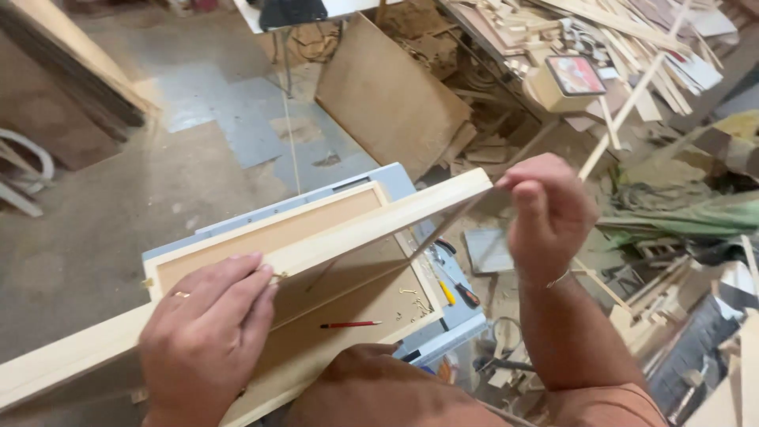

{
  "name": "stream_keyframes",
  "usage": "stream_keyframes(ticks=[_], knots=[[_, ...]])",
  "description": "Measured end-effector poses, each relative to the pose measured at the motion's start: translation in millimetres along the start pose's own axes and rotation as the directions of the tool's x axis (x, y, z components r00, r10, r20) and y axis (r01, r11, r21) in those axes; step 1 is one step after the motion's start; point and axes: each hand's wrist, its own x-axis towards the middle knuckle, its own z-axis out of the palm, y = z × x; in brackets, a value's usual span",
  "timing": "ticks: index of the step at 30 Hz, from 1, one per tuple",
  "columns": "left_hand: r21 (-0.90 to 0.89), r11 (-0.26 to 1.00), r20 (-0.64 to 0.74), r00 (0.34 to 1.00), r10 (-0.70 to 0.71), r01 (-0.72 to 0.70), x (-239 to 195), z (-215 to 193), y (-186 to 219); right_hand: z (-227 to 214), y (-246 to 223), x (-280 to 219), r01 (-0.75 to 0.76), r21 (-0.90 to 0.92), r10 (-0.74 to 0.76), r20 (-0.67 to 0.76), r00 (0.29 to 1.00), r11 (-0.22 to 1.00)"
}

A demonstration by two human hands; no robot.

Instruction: Assembling a wooden frame by measuring, marking, and using a screwdriver to fasten components.

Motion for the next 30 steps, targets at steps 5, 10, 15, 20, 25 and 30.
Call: stream_keyframes(ticks=[5,10,15,20,25,30], knots=[[-0.011,1.000,-0.015,1.000,-0.009,0.009,-5,9,-3,-62,93,-64,-0.690,-0.339,0.706,-0.097,0.702,0.640],[-0.018,1.000,0.018,1.000,-0.025,0.025,0,9,-2,-83,148,-223,-0.302,-0.939,0.986,0.167,0.019,0.165],[-0.022,1.000,0.030,1.000,-0.007,0.007,-2,12,-2,-84,143,-304,-0.301,-0.943,0.990,0.139,0.032,0.143],[-0.035,0.996,0.094,0.992,-0.080,0.083,-1,10,7,-94,147,-317,-0.333,-0.937,0.990,0.070,0.122,0.107],[0.017,0.993,0.102,0.987,-0.120,0.119,-7,13,8,-119,165,-341,-0.211,-0.969,0.991,0.120,0.050,0.128],[-0.023,0.998,0.059,0.997,-0.055,0.056,1,12,11,-116,141,-311,-0.320,-0.945,0.995,0.090,-0.045,0.071]])
